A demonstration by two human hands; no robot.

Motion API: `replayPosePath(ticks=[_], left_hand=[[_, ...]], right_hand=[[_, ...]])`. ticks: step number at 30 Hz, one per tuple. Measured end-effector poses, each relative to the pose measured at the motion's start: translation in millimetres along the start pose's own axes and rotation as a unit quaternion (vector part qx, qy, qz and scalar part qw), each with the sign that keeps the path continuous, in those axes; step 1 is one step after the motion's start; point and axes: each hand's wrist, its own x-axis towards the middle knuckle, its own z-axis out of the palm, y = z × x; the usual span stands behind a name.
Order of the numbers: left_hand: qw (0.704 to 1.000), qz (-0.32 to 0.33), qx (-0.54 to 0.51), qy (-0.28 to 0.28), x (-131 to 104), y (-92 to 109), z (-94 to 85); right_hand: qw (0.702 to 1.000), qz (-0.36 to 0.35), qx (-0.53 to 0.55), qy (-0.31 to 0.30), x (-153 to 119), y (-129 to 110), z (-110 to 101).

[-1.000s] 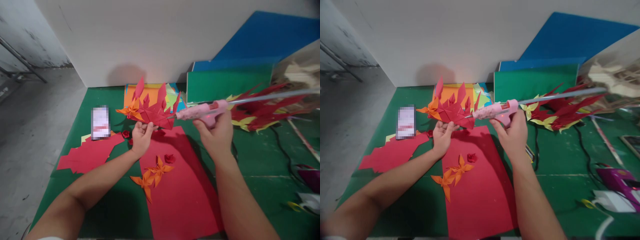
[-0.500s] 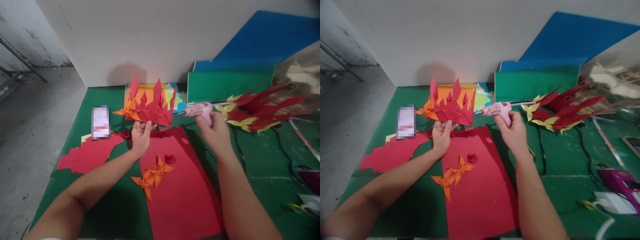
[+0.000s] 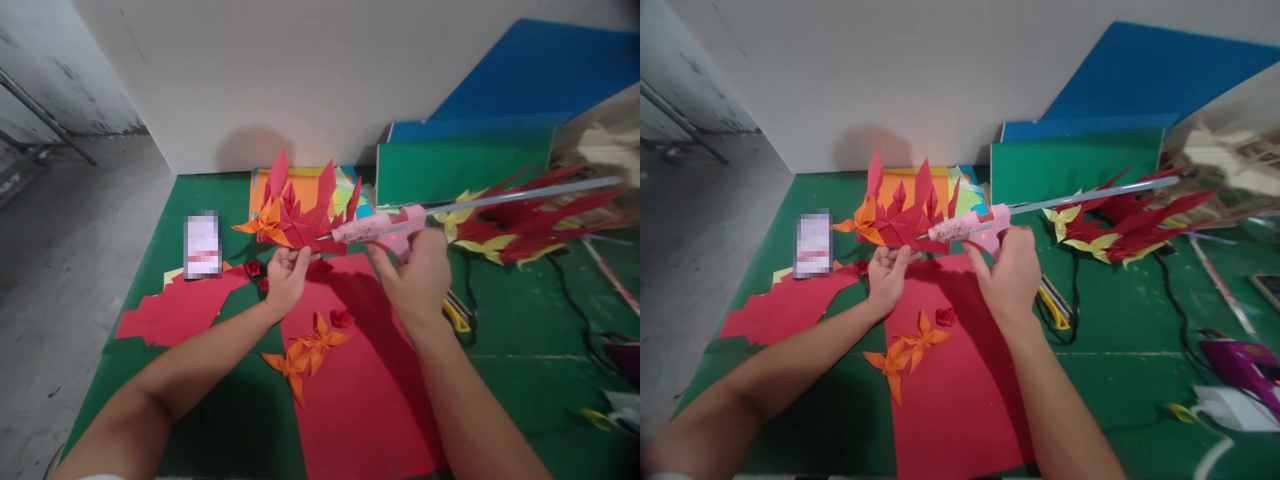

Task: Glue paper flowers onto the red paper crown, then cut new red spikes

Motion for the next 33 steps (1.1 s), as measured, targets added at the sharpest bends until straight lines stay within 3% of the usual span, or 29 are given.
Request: replayPosePath(ticks=[5, 7, 9, 12, 16, 18, 23, 28, 30, 33], left_hand=[[1.0, 0.022, -0.016, 0.011, 4.5, -1.9, -1.3], [0.999, 0.034, -0.007, 0.023, 5.9, -2.4, -1.9], [0.999, 0.039, 0.009, 0.034, 6.6, -2.6, -2.5], [0.997, 0.049, 0.019, 0.048, 7.3, -2.8, -3.2], [0.997, 0.061, 0.019, 0.05, 8.2, -3.4, -4.4], [0.996, 0.06, 0.031, 0.052, 8.3, -3.4, -4.9], [0.995, 0.069, 0.051, 0.045, 7.4, -2.1, -4.5], [0.994, 0.08, 0.06, 0.046, 7.2, -0.7, -2.9], [0.994, 0.077, 0.065, 0.049, 7.2, -0.4, -2.3], [0.994, 0.073, 0.069, 0.05, 6.9, -0.2, -1.4]], right_hand=[[0.994, 0.007, -0.029, 0.103, 3.3, 11.3, -6.7], [0.993, 0.015, -0.006, 0.115, 6.7, 16.7, -6.6], [0.995, 0.028, 0.034, 0.088, 10.6, 22.8, -3.6], [0.996, 0.055, 0.067, -0.003, 15.6, 33.4, 3.2], [0.985, 0.063, 0.042, -0.153, 17.8, 46.6, 9.9], [0.979, 0.051, 0.019, -0.194, 16.8, 51.0, 13.0], [0.971, 0.013, -0.034, -0.235, 13.5, 55.2, 20.1], [0.978, -0.081, 0.013, -0.194, 14.8, 37.5, 0.5], [0.945, -0.123, 0.12, -0.276, 13.0, 19.2, -14.4], [0.815, -0.234, 0.229, -0.479, 3.8, -11.6, -29.1]])
